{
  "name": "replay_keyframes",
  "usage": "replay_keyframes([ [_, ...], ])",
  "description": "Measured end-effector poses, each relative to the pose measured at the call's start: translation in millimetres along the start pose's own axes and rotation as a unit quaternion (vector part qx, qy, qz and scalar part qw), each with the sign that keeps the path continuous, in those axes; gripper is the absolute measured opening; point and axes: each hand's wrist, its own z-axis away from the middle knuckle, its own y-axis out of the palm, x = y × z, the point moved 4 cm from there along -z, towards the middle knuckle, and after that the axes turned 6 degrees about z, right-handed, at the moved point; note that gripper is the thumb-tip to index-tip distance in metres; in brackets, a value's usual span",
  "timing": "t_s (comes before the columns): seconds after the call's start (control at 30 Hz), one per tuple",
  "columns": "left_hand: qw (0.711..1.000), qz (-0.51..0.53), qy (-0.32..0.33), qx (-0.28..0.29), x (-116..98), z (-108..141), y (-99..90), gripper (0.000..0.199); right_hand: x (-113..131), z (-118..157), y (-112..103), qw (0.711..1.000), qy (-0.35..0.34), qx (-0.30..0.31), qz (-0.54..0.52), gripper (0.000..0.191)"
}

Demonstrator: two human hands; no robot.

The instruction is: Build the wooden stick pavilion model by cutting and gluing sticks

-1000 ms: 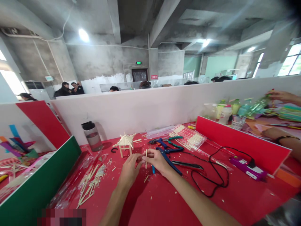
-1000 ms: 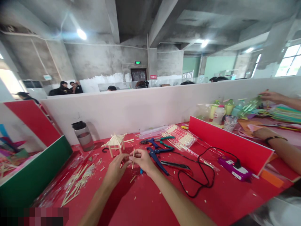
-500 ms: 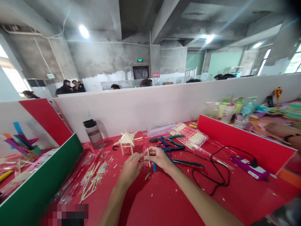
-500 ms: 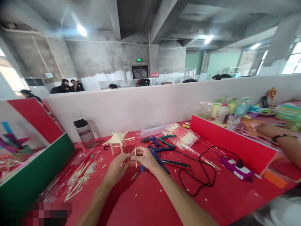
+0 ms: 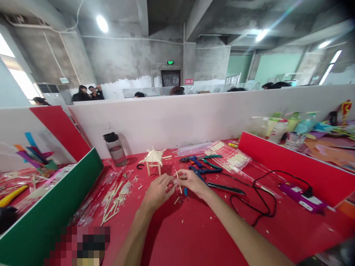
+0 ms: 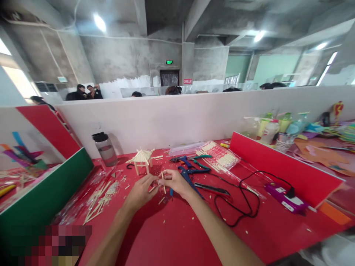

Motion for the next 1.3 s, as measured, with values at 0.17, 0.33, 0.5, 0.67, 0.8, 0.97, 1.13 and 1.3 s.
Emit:
replay_keyframes([
  [0.17, 1.000, 0.008, -0.008, 0.000, -2, -1, -0.4, 0.018, 1, 1, -1, 1.000, 0.015, 0.013, -0.016, 0.042],
  [0.33, 0.998, 0.050, -0.041, -0.004, 1, 0, 1.7, 0.021, 6, -1, -5, 1.000, -0.021, -0.010, 0.010, 0.039],
  [0.5, 0.997, 0.063, -0.051, -0.006, 2, 0, 1.9, 0.019, 7, 0, -7, 0.998, -0.044, -0.024, 0.023, 0.037],
  [0.67, 0.996, 0.072, -0.051, -0.016, 1, -1, -2.8, 0.018, 6, 0, -5, 0.999, -0.027, 0.019, -0.025, 0.038],
  [0.8, 0.995, 0.078, -0.057, -0.025, -2, -2, -4.7, 0.019, 8, 1, -7, 0.999, -0.028, 0.019, -0.025, 0.037],
  [0.97, 0.995, 0.083, -0.055, -0.027, -2, -2, -3.7, 0.019, 12, 1, -6, 0.999, -0.033, 0.004, -0.011, 0.037],
  [1.13, 0.994, 0.082, -0.061, -0.029, 2, -1, -4.0, 0.020, 11, 1, -6, 0.999, -0.034, -0.002, -0.011, 0.035],
  [1.3, 0.994, 0.084, -0.062, -0.022, 4, 0, -2.4, 0.019, 10, 2, -6, 1.000, -0.019, 0.001, -0.002, 0.037],
])
